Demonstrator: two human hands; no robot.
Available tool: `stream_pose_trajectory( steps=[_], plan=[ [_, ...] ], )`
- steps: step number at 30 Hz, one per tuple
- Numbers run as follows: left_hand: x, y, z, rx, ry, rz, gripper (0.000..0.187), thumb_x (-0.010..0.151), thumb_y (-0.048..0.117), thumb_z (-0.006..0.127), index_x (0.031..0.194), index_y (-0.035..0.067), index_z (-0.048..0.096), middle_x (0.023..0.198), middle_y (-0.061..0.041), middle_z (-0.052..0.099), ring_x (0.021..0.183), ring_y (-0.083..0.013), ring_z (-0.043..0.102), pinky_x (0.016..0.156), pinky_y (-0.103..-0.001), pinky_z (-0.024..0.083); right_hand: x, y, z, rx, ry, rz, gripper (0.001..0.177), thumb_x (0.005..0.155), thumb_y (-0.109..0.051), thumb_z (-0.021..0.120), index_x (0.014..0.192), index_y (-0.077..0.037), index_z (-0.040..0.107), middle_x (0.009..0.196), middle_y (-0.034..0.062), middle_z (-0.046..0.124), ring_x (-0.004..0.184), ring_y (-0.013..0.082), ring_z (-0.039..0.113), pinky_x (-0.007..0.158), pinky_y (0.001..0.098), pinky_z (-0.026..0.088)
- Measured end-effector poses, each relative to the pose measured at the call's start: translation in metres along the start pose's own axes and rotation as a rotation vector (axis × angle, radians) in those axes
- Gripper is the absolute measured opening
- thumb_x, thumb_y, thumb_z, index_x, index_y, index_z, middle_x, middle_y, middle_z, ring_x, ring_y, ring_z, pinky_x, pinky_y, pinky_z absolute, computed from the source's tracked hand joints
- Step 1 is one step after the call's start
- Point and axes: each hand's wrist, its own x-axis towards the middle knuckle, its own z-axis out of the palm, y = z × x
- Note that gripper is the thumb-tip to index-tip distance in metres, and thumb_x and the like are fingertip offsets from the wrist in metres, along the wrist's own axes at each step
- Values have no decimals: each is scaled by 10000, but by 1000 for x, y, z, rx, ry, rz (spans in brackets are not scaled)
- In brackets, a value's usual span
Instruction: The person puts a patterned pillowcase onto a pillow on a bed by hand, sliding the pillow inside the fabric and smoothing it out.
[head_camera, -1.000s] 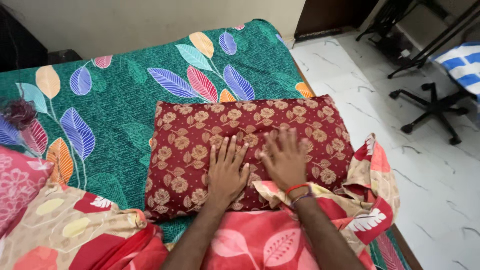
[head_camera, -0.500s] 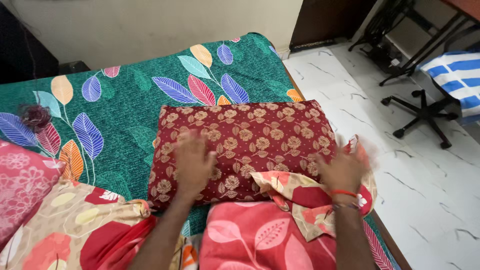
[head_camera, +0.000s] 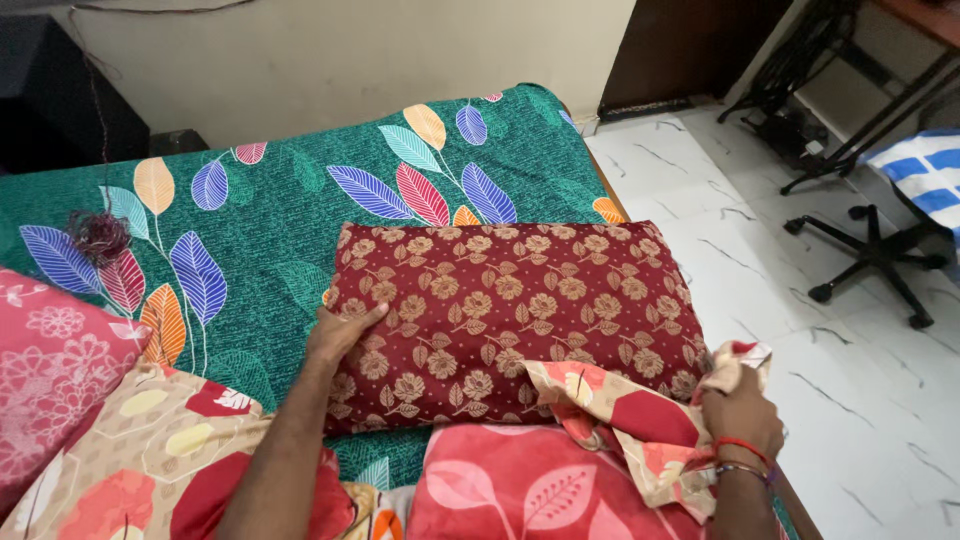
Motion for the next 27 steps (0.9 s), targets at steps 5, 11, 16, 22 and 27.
stream_pose_trajectory(
  steps=[5,11,16,22,27],
  plan=[
    [4,-25,-8,-222,-227,81,1061,539,538,861,1457,67,609,1272,-196,765,1120,-348,749,1006,-448,565,23,-13,18,688,-179,-193,673,818,-294,825,1353,-33,512,1160,190,682,1076,344,666,896,431,538],
    [-6,-43,-14,-181,-252,242,1048,585,378,957,1452,105,435,1293,-150,689,1171,-289,676,1056,-457,496,10,-27,18,1029,-299,-159,693,706,26,809,1321,-77,505,1124,111,701,966,206,700,787,361,585],
    [-47,-20,-30,-468,-171,149,857,641,265,889,1410,80,559,1245,-177,748,1110,-307,729,1030,-461,553,5,-43,-3,1174,-250,-276,463,831,83,738,1279,49,626,1051,180,723,787,255,693,657,343,582],
    [-71,35,-72,-705,50,534,713,751,163,843,1392,36,559,1248,-112,719,1097,-209,698,983,-361,549,36,-127,-50,1388,-111,-624,544,784,172,687,1298,4,626,1119,72,697,870,173,719,724,302,631],
    [-41,66,-114,-706,137,625,635,817,194,828,1368,-11,589,1264,-115,714,1098,-209,690,972,-353,552,92,-206,-63,1370,-105,-732,541,832,121,765,1325,-37,607,1039,47,641,784,175,642,625,295,540]
  ],
)
